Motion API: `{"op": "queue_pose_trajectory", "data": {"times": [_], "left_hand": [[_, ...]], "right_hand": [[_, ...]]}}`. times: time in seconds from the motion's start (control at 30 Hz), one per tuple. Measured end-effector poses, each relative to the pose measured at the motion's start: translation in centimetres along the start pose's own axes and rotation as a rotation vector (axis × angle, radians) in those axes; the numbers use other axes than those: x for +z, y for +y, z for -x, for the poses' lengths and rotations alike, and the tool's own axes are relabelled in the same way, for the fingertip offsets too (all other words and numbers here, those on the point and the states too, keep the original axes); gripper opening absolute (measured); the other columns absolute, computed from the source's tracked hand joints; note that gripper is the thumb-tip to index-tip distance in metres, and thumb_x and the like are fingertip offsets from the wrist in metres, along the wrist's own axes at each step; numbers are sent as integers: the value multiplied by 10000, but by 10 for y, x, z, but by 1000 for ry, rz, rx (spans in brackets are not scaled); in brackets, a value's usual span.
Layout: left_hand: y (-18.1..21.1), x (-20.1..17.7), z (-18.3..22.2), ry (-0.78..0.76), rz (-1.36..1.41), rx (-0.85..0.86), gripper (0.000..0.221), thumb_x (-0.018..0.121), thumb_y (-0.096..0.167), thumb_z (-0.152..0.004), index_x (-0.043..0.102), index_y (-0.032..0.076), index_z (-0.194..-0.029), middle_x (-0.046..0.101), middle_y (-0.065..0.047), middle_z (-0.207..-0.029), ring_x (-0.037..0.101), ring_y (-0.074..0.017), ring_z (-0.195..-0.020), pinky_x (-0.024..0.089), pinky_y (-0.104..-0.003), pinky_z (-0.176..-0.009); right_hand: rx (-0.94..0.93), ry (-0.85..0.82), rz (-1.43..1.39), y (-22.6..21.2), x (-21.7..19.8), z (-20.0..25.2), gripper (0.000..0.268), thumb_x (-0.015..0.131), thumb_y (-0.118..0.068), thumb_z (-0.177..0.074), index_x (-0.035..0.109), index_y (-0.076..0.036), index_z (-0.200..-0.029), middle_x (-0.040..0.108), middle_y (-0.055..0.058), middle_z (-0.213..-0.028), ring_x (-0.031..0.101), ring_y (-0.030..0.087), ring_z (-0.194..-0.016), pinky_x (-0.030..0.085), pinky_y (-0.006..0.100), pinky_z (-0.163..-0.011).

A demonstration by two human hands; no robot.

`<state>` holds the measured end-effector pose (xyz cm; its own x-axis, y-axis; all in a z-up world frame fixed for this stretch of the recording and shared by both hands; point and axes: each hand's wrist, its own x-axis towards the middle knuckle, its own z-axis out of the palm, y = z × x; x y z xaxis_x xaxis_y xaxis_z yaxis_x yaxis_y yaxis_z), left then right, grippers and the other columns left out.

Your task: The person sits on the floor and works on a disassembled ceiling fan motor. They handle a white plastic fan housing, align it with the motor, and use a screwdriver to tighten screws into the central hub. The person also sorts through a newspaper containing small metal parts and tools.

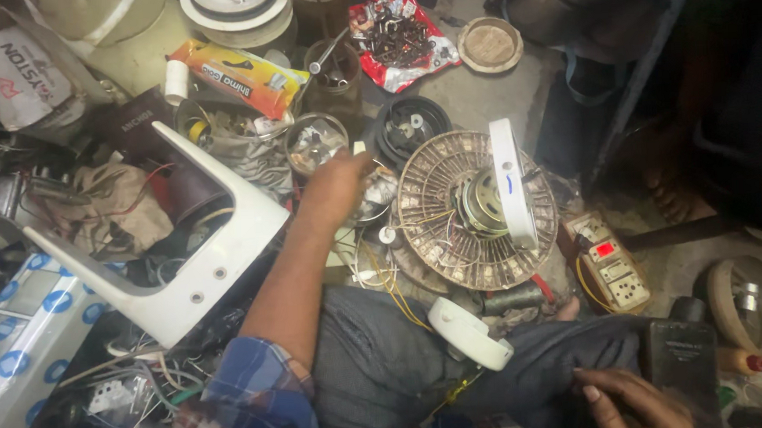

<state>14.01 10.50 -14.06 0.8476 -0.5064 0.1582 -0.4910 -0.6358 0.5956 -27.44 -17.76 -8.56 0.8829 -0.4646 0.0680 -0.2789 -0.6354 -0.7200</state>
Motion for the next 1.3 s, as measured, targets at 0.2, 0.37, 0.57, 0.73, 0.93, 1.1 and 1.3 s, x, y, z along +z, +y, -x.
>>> {"op": "queue_pose_trajectory", "data": {"times": [0.2,0.37,0.57,0.73,0.93,1.1,1.3], "left_hand": [[5,-26,0,38,90,-26,288,786,116,-840,693,73,-1109,700,-186,-1056,665,-391,-1028,513,-477,-886],[31,-77,14,77,134,-11,294,784,122,-827,688,61,-1099,694,-174,-1064,664,-381,-999,511,-465,-857],[91,-175,78,73,-3,109,275,758,131,-846,694,64,-1105,656,-175,-969,645,-401,-903,496,-483,-764],[139,-200,142,-212,-27,101,272,720,109,-823,718,142,-1094,674,-123,-1005,689,-383,-858,534,-464,-738],[169,-186,178,-390,5,52,427,716,124,-807,706,181,-1230,631,-97,-1182,715,-306,-878,559,-441,-749],[162,-191,204,-88,2,44,579,811,171,-757,677,84,-1313,631,-131,-1106,647,-340,-955,511,-455,-781],[147,-191,224,-232,-214,63,366,817,181,-661,771,137,-1022,686,-55,-1009,619,-306,-1036,451,-479,-909]], "right_hand": [[-65,-1,-43,7,4,0,165,755,-54,-805,799,-21,-961,811,115,-864,799,184,-860,588,295,-831],[15,-49,-183,2,16,-6,207,736,-76,-852,780,-11,-1043,809,166,-928,784,236,-893,591,328,-840],[354,-545,-1125,-99,68,-50,652,542,-401,-974,462,26,-1461,625,294,-1338,660,368,-1210,580,467,-942],[537,-910,-1509,-182,134,-76,743,458,-547,-974,347,-105,-1561,526,193,-1468,607,325,-1234,557,507,-953],[763,-1075,-1677,-181,176,-55,678,413,-588,-1047,451,-91,-1506,641,185,-1312,667,327,-1150,556,544,-961],[837,-910,-1678,-171,179,-59,711,452,-612,-951,531,-66,-1400,668,181,-1280,693,341,-1124,562,529,-949],[851,-945,-1793,-175,171,-67,815,494,-656,-936,529,-12,-1436,651,202,-1318,677,352,-1141,520,508,-1011]]}}
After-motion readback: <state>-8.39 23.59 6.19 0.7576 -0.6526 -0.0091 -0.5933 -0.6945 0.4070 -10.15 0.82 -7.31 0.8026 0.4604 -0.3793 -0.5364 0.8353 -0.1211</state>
